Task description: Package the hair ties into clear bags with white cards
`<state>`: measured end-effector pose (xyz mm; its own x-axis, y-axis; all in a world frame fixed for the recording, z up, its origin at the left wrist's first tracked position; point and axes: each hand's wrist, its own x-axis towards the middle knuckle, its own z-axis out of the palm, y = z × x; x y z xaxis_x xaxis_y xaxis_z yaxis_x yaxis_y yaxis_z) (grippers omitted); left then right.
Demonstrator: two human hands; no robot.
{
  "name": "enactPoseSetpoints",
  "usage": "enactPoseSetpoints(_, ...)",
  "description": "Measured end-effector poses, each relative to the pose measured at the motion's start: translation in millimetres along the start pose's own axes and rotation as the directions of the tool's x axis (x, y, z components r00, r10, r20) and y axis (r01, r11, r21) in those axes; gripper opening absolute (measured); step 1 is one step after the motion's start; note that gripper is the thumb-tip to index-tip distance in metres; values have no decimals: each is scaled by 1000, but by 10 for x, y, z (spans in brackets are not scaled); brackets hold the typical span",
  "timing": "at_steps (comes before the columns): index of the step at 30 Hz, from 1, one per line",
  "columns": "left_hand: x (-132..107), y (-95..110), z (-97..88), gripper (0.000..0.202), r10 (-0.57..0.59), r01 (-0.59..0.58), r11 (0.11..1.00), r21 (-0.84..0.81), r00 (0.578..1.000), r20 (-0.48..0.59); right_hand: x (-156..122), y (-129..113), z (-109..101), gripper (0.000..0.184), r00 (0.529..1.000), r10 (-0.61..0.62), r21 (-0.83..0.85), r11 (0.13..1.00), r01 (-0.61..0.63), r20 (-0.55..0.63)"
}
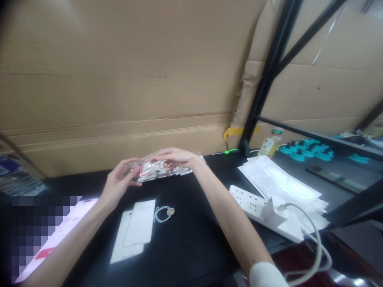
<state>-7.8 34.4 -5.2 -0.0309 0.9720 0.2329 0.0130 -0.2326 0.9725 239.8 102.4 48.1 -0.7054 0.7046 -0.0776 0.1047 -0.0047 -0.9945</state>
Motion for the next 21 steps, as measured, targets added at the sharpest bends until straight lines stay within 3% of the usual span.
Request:
enactPoseSetpoints(5, 31, 5, -49, 58, 27, -26, 1000, 15, 999, -44, -165, -99, -166, 25, 993, -69, -23, 997, 67, -98)
enactPoseSetpoints(10, 62, 7, -122, 45, -5, 1, 1000, -25, 984, -178, -210, -104, -280, 27, 967, -138, -72, 990, 125, -216)
enactPoseSetpoints(13, 95, -25, -167, 41, -50, 49, 999, -13, 953, -298, -196, -107, -278, 27, 954, -156, -102, 986, 134, -256)
enactPoseSetpoints(15, 141, -76, -219, 31, -73, 86, 996, 14, 910, -408, -201, -126, -254, 28, 960, -169, -135, 981, 141, -222)
enactPoseSetpoints(17, 200, -152, -290, 25, -103, 134, 991, 21, 840, -533, -217, -160, -214, 29, 982, -147, -209, 970, 121, -116)
enactPoseSetpoints(19, 253, -244, -367, 30, -107, 157, 987, 35, 806, -582, -231, -200, -152, 28, 997, -71, -319, 945, 73, 18)
enactPoseSetpoints(21, 284, -335, -435, 37, -99, 169, 984, 63, 797, -595, -224, -230, -65, 28, 992, 27, -424, 905, 29, 125)
